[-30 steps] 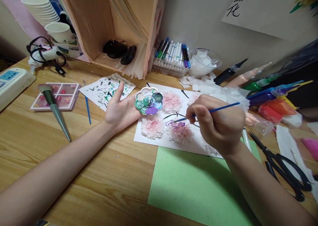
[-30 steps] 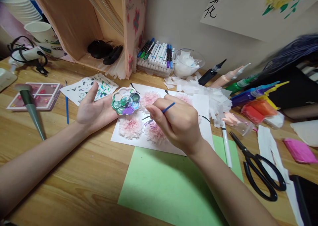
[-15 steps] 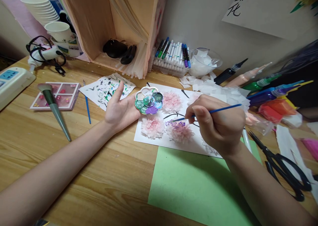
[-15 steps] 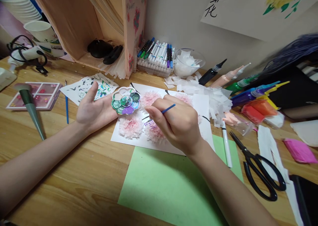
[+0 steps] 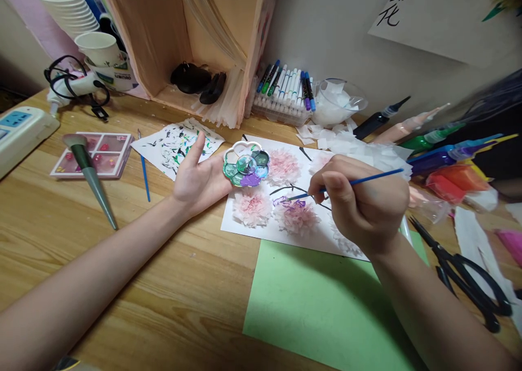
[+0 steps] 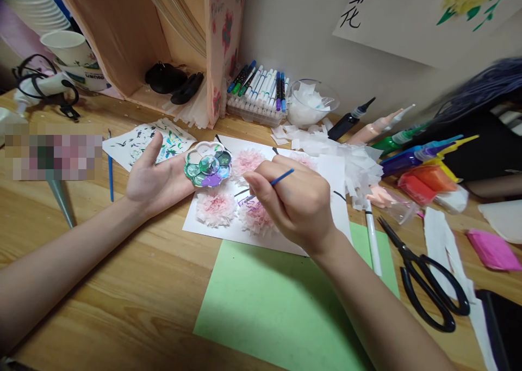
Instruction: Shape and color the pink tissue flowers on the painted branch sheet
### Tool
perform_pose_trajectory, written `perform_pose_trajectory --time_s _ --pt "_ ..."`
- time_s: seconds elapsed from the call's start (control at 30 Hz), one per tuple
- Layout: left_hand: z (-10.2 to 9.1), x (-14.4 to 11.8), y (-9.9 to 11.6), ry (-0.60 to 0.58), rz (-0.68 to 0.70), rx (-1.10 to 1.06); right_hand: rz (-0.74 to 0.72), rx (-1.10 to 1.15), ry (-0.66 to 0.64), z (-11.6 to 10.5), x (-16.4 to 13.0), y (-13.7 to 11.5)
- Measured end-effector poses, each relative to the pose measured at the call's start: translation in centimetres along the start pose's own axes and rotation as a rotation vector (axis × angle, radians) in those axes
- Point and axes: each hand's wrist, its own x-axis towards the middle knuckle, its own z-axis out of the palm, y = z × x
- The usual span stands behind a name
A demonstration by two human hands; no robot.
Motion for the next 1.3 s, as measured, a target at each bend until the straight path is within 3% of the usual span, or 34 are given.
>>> perform_pose_trajectory --time_s 0.83,0.93,1.07,1.17,1.3 --pt "0.2 0.0 0.0 0.035 0.009 -0.017 0.001 0.019 -0.010 0.1 -0.2 0.0" --pt "0.3 0.0 0.0 0.055 0.027 -0.020 0.009 0.055 0.157 -0.1 0.0 0.1" --pt "0.7 -0.2 0.2 0.082 0.070 -0.021 -0.024 0.068 0.534 -1.2 1.1 0.5" --pt "1.6 -0.6 0.4 0.081 0.099 -0.016 0.000 -0.003 0.727 -3.6 2.2 0.6" --pt "3.1 -1.4 0.2 0.109 0.110 0.017 0.007 -0.068 0.881 -8.0 2.6 0.0"
